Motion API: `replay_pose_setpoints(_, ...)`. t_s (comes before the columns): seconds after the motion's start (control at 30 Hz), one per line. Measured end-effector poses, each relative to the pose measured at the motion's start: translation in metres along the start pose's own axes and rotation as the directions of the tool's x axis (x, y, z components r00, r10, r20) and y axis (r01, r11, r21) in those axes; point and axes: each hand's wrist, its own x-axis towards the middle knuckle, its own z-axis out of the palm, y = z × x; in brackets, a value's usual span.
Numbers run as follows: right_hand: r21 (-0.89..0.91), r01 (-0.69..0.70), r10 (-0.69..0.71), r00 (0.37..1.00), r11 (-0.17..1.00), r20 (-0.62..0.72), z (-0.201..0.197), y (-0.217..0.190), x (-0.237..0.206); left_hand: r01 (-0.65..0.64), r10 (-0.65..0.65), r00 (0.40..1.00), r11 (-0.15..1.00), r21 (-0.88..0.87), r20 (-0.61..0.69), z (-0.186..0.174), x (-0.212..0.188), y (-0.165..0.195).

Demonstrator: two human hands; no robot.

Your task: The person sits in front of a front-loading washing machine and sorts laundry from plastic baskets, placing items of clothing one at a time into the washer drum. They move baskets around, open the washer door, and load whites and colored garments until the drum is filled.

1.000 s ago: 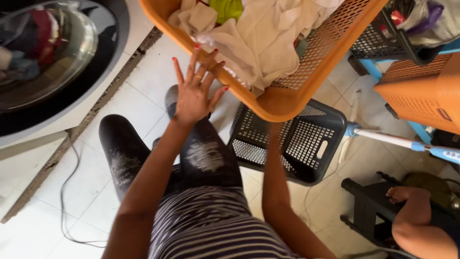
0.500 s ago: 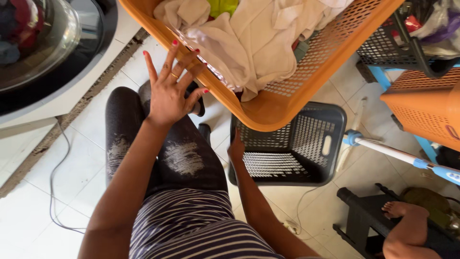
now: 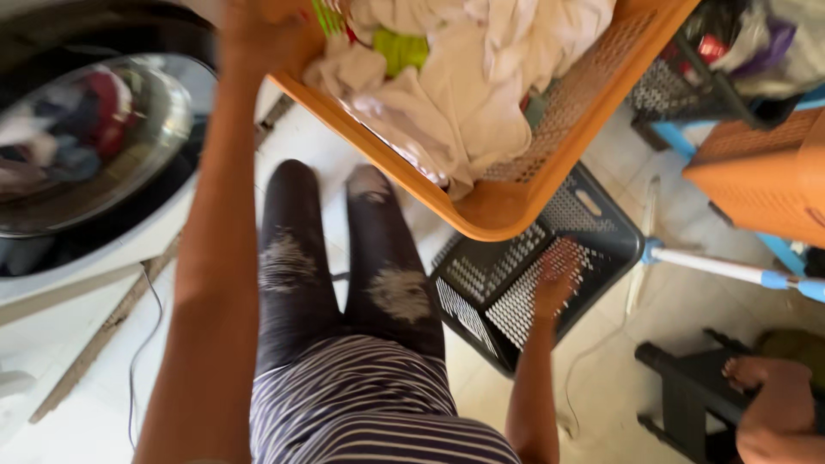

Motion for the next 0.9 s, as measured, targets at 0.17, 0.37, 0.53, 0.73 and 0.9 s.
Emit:
replay_pose_setpoints(0.17,-0.208,0.576,-0.567,0.817,0.791,0.109,0.067,-0.122,0.062,-0.085,0.078,0.972,0.996,-0.023,-0.222,-0.002,-0.004,0.033)
replay_pose_setpoints(0.37,-0.465,0.777,-0.628,0.622,0.423,0.468,0.180,-0.168,0.024,0.052,-0.054,0.999,0.986,-0.161,-0.007,-0.046,-0.015,0.046)
replay_pose_setpoints(0.53,-0.591,0.735,-0.632,0.638,0.331,0.440,0.183,-0.149,0.015,0.064,-0.061,0.998,0.991,-0.118,0.030,-0.057,-0.029,0.049)
replay_pose_setpoints(0.73,-0.521,0.791,-0.727,0.558,0.320,0.401,0.171,-0.128,0.030,0.065,-0.058,0.997,0.987,-0.149,0.050,-0.058,-0.038,0.049)
replay_pose_setpoints(0.9,-0.512,0.796,-0.742,0.549,0.323,0.385,0.175,-0.118,0.028,0.041,-0.042,0.999,0.981,-0.190,-0.001,-0.051,-0.041,0.043)
